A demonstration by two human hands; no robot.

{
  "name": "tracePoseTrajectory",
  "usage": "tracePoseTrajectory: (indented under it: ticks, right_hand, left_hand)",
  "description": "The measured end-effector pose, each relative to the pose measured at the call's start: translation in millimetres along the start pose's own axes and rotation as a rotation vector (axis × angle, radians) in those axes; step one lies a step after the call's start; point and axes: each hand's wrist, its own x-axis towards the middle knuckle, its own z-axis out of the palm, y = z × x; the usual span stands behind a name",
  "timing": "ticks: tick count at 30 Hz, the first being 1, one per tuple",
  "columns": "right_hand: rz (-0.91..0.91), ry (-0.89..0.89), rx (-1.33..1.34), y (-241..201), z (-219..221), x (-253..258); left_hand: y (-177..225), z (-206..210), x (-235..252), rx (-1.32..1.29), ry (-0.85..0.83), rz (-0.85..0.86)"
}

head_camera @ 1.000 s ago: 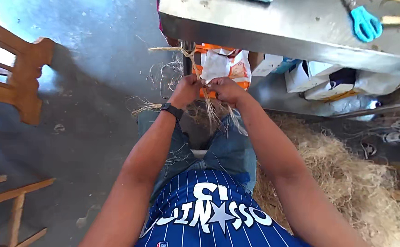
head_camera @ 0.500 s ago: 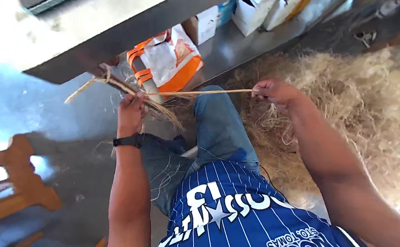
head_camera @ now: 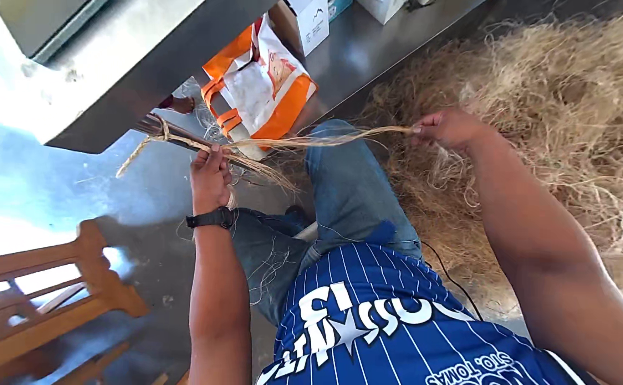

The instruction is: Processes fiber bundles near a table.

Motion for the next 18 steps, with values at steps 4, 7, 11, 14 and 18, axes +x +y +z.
tracePoseTrajectory:
  ticks: [4,7,11,14,18]
  right_hand:
    - [-0.134,0.194,-0.261,-50.5,19.5,4.4]
    - [-0.409,0.287,-0.212,-119.5,52.6,10.5]
    - [-0.732,0.012,-0.248,-212.7,115.7,47.2]
    - [-0.743,-0.273,-0.269,-260.8,158.7,70.9]
    - [-0.725,-0.435,-0.089,-250.7,162.1,68.4]
  left_hand:
    - [2.6,2.0,-0.4,0.007,0.005,0.001]
    - [4.9,3.9,-4.1,0.008,0.015,-0.019]
    - [8.4,5.2,-2.7,0.025,0.016,-0.024]
    - [8.6,8.8,-1.8,0.022,0.018,-0.019]
    - [11.3,8.3,-5.0,0.015,0.021,-0.016]
